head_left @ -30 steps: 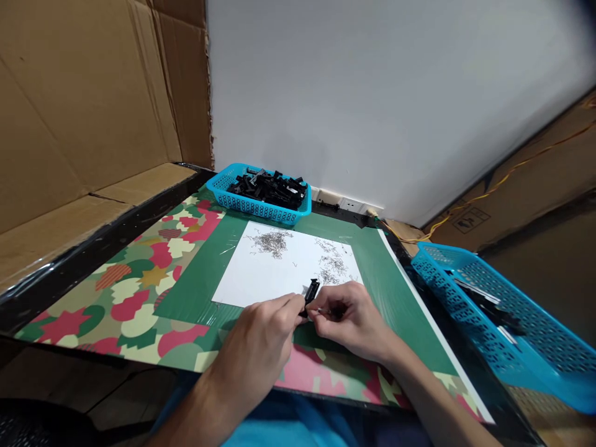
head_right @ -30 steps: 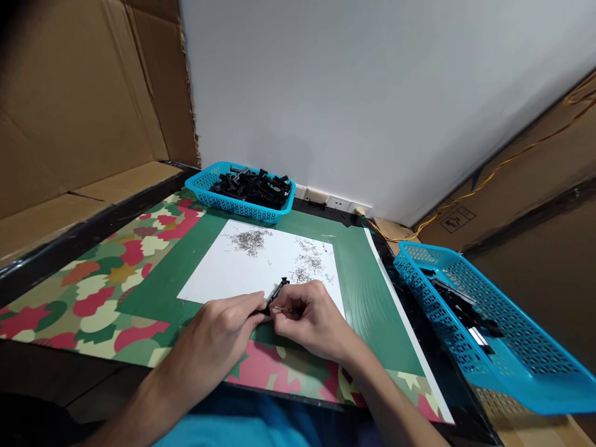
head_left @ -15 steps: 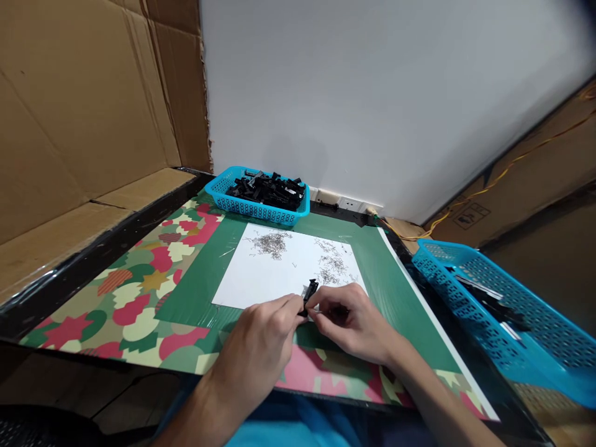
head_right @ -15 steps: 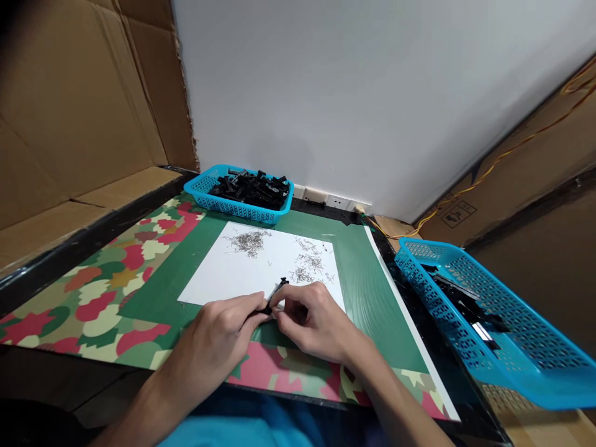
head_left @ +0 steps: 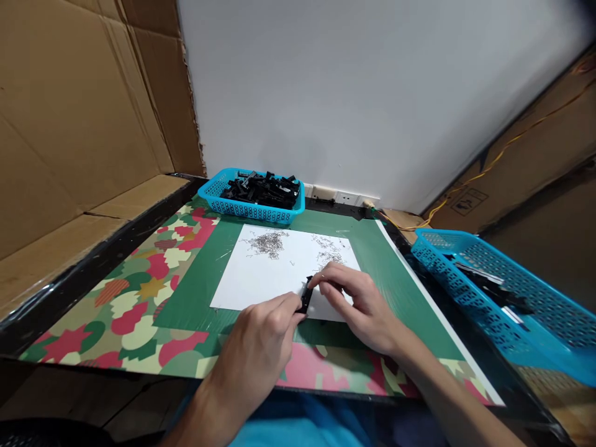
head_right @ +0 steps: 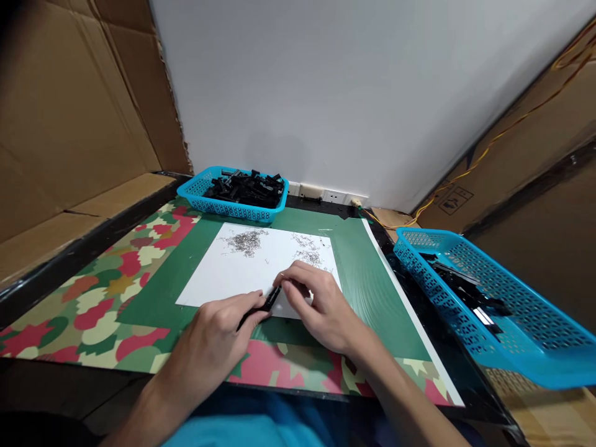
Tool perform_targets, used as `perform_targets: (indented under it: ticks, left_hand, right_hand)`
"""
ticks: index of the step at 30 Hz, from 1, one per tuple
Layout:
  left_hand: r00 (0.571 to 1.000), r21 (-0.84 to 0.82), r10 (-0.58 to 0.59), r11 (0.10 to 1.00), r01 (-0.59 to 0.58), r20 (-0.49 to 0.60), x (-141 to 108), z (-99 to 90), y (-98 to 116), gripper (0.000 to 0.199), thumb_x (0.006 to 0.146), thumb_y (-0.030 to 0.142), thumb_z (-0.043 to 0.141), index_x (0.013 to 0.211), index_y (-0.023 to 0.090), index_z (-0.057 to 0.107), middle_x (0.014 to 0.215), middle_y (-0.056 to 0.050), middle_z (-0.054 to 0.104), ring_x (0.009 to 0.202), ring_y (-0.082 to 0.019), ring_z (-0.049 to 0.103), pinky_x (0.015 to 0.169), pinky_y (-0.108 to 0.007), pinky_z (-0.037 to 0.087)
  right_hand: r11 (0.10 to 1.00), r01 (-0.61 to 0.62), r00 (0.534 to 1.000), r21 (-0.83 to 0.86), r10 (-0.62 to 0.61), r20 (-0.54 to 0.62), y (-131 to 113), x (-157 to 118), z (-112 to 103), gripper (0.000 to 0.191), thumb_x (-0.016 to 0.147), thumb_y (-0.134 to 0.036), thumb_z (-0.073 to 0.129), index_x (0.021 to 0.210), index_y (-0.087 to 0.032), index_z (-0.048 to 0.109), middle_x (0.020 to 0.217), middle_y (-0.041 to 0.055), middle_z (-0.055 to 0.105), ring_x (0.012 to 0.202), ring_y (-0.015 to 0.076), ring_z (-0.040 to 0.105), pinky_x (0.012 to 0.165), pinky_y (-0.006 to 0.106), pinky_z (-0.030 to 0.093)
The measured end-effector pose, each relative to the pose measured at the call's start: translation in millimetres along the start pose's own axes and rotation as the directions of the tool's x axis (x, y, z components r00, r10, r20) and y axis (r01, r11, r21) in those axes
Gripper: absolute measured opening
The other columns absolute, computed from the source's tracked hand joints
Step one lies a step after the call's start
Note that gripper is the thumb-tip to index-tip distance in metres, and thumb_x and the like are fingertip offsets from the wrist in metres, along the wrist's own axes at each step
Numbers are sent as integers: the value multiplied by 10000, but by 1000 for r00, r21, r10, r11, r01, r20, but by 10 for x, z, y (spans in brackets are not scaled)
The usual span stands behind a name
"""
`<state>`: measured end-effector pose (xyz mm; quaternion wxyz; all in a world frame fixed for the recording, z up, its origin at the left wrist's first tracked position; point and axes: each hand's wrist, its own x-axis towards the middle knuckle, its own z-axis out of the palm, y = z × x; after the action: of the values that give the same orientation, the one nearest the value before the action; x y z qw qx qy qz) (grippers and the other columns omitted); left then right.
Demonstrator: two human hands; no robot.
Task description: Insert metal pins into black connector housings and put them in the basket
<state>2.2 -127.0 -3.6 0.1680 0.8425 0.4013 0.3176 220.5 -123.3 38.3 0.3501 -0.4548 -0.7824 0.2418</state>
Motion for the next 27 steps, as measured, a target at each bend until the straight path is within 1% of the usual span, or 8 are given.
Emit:
perform_targets:
  ticks: [3, 7, 10, 13, 16, 18, 24, 27]
  left_hand:
    - [999, -7, 28, 1000, -28, -17, 9, 19, -13, 157, 983, 95, 664, 1064, 208, 737, 1044, -78, 801, 935, -254, 793, 848, -348, 639]
    - [998, -6, 47, 999, -48, -40, 26, 9, -8, 139, 975, 101, 668, 1010, 205, 754, 1027, -82, 804, 934, -260, 794, 856, -366, 650]
    - [998, -15, 56, 998, -56, -31, 39, -16, 12, 168, 964, 72, 656, 967, 207, 756, 1004, -70, 803, 921, -253, 793, 845, -359, 654]
    - [998, -26, 62, 998, -62, -26, 42, -26, 22, 190, 949, 50, 653, 960, 210, 754, 1001, -64, 804, 908, -240, 793, 859, -350, 657]
    - [998, -25, 56, 998, -57, -27, 35, -11, 13, 191, 946, 49, 650, 972, 207, 753, 994, -64, 805, 892, -242, 795, 843, -357, 665]
    - [998, -19, 52, 998, -52, -35, 28, 4, -1, 190, 947, 51, 646, 964, 204, 756, 995, -68, 809, 889, -247, 799, 869, -382, 669]
    - [997, -9, 61, 998, -62, -53, 20, 16, -18, 193, 941, 50, 642, 957, 200, 762, 1008, -80, 813, 906, -253, 801, 946, -426, 663]
    - [997, -19, 64, 998, -65, -46, 21, 12, -9, 203, 944, 48, 635, 983, 201, 762, 1006, -74, 809, 915, -248, 797, 927, -407, 667]
  right_hand:
    - [999, 37, 999, 31, -35, -41, 24, 22, -24, 296, 1124, -300, 473, 1152, -205, 751, 1051, 93, 716, 935, 203, 666, 836, 328, 504]
    - [997, 70, 994, 17, -68, -88, 28, 36, -41, 264, 1107, -309, 541, 1109, -231, 792, 1104, 100, 706, 1013, 225, 680, 897, 356, 527]
    - [998, 62, 990, 19, -59, -132, -43, 45, -45, 232, 1080, -320, 607, 998, -225, 803, 1011, 89, 747, 920, 224, 699, 830, 353, 544]
    - [994, -16, 990, 107, 31, -137, -146, 60, -32, 254, 1062, -363, 643, 924, -197, 777, 885, 72, 765, 798, 207, 711, 730, 322, 557]
    - [981, -75, 989, 177, 96, -111, -202, 70, -11, 309, 1090, -393, 586, 909, -182, 721, 832, 59, 736, 750, 185, 692, 687, 297, 538]
    - [988, -95, 989, 125, 109, -105, -202, 67, -5, 311, 1118, -385, 520, 932, -191, 675, 806, 35, 697, 718, 161, 634, 670, 287, 490]
    - [983, -138, 970, -123, 159, 182, -198, 60, -43, 254, 1115, -307, 502, 967, -204, 682, 799, 7, 664, 682, 138, 527, 640, 276, 397]
    - [982, -116, 961, -152, 149, 235, -206, 63, -54, 212, 1079, -282, 554, 985, -201, 726, 762, 7, 670, 627, 129, 500, 594, 270, 370]
